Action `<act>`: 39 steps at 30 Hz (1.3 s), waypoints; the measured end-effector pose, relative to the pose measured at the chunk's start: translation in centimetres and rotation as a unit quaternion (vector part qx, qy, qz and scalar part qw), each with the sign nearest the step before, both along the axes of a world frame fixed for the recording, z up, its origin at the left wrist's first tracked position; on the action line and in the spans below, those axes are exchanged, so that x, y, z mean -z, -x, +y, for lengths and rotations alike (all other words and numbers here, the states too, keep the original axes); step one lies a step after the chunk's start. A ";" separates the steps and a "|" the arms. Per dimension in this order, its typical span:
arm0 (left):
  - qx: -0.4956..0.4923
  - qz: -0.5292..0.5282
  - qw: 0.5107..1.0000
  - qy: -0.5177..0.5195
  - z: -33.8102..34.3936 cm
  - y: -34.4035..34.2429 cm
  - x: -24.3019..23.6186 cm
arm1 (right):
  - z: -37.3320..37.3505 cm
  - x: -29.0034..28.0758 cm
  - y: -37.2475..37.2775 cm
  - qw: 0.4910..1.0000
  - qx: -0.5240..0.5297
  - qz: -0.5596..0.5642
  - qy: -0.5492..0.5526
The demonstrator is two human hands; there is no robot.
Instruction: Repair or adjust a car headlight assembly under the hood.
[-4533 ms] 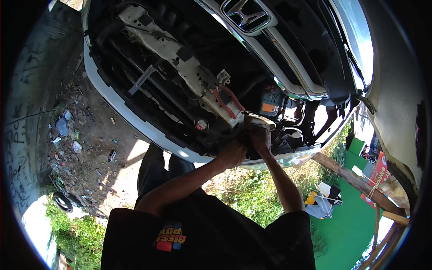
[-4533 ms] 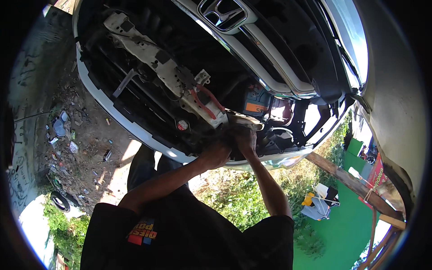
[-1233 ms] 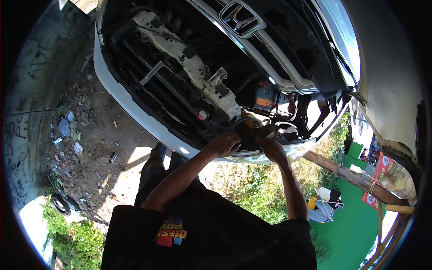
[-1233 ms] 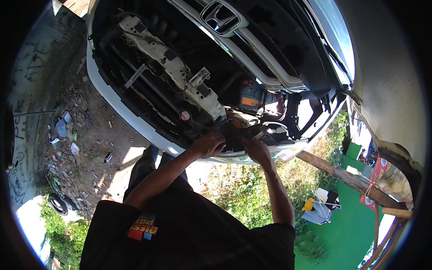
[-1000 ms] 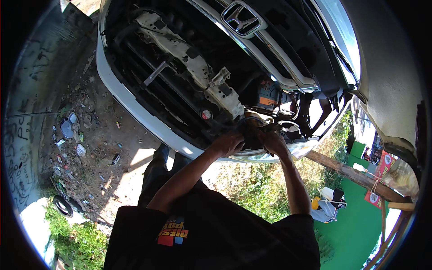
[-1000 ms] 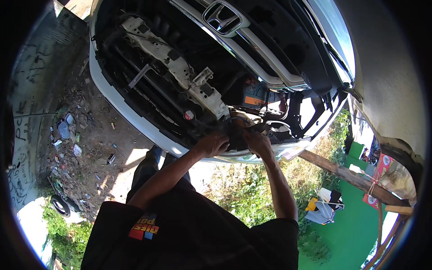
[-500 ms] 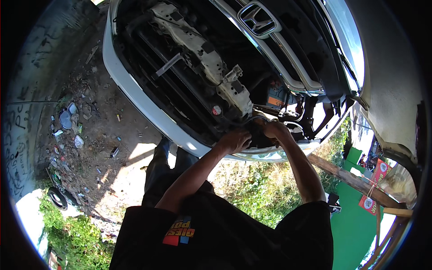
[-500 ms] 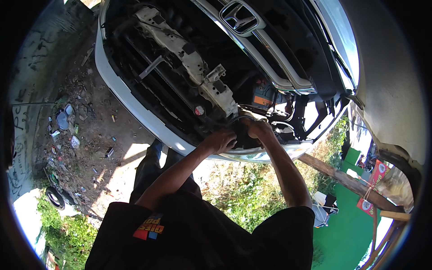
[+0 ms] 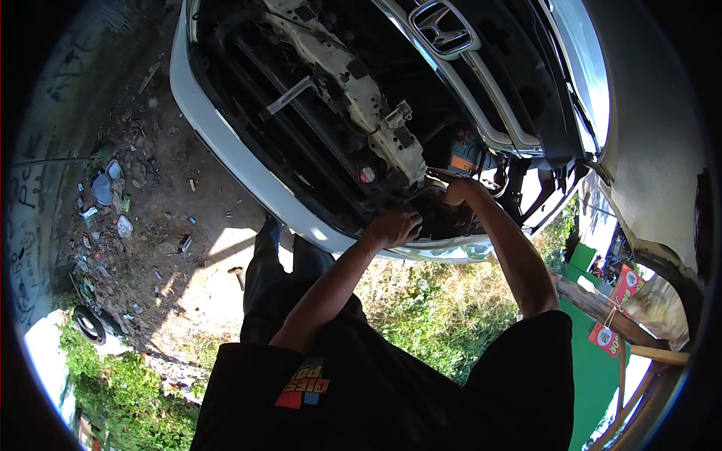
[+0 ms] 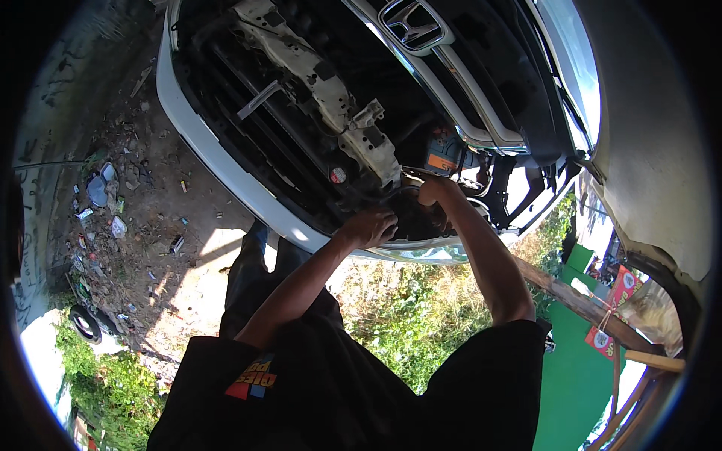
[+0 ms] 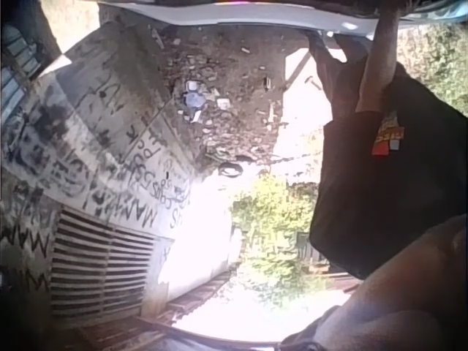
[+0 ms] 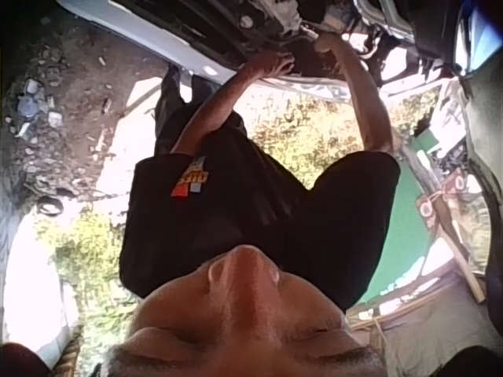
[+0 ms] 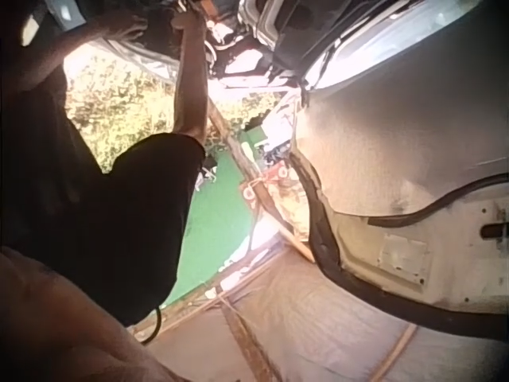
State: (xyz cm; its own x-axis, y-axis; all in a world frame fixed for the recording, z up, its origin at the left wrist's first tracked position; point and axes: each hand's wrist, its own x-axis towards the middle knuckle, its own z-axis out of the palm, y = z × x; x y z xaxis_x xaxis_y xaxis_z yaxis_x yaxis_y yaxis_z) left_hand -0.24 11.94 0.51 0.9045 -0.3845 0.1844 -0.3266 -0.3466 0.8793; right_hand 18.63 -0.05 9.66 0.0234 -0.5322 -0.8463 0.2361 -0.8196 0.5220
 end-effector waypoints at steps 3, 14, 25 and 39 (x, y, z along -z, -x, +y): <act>0.000 0.003 1.000 -0.007 0.2 0.2 -0.2 | 0.3 0.1 0.5 0.999 -0.011 -0.011 -0.048; -0.009 -0.001 1.000 0.018 0.4 0.0 0.0 | 13.7 -6.3 1.1 0.964 -0.242 0.052 -0.100; -0.002 0.003 1.000 0.021 -0.3 0.3 0.9 | 8.2 4.2 0.7 0.957 -0.171 0.232 0.016; 0.037 0.042 0.998 0.034 -0.9 -0.8 -1.3 | -3.6 0.3 9.6 0.812 0.264 -0.414 -0.316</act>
